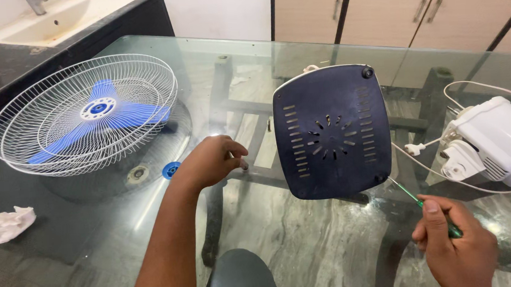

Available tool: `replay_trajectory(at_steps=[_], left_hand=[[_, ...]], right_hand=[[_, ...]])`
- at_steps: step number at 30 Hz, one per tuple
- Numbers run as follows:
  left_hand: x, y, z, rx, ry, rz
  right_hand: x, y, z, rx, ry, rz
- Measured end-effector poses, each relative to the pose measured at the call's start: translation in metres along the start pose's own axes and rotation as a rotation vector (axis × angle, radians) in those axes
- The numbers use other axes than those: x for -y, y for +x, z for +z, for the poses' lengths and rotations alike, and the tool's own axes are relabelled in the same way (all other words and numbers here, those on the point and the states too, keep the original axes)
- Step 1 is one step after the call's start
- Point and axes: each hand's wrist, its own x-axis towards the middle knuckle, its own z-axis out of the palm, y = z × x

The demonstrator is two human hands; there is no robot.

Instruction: The person assembles a small electric fan by attaching a black plastic back cover to the white motor housing. They use a green screwdriver to tighten multiple screws into the back cover, securing it to the motor unit.

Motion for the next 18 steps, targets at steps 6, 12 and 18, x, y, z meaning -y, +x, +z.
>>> replay_trajectory(at_steps=[6, 12, 18], left_hand=[[0.009, 0.008, 0.014, 0.162, -0.025, -0.247], [0.017, 0.016, 0.029, 0.171, 0.008, -0.207], [0.018, 0.017, 0.030, -0.013, -0.019, 0.028]], right_hand=[[0.001, -0.001, 0.002, 0.010, 0.012, -0.035], [0.005, -0.007, -0.002, 0.055, -0.028, -0.123], [0.027, -0.019, 0.002, 0.048, -0.094, -0.499]])
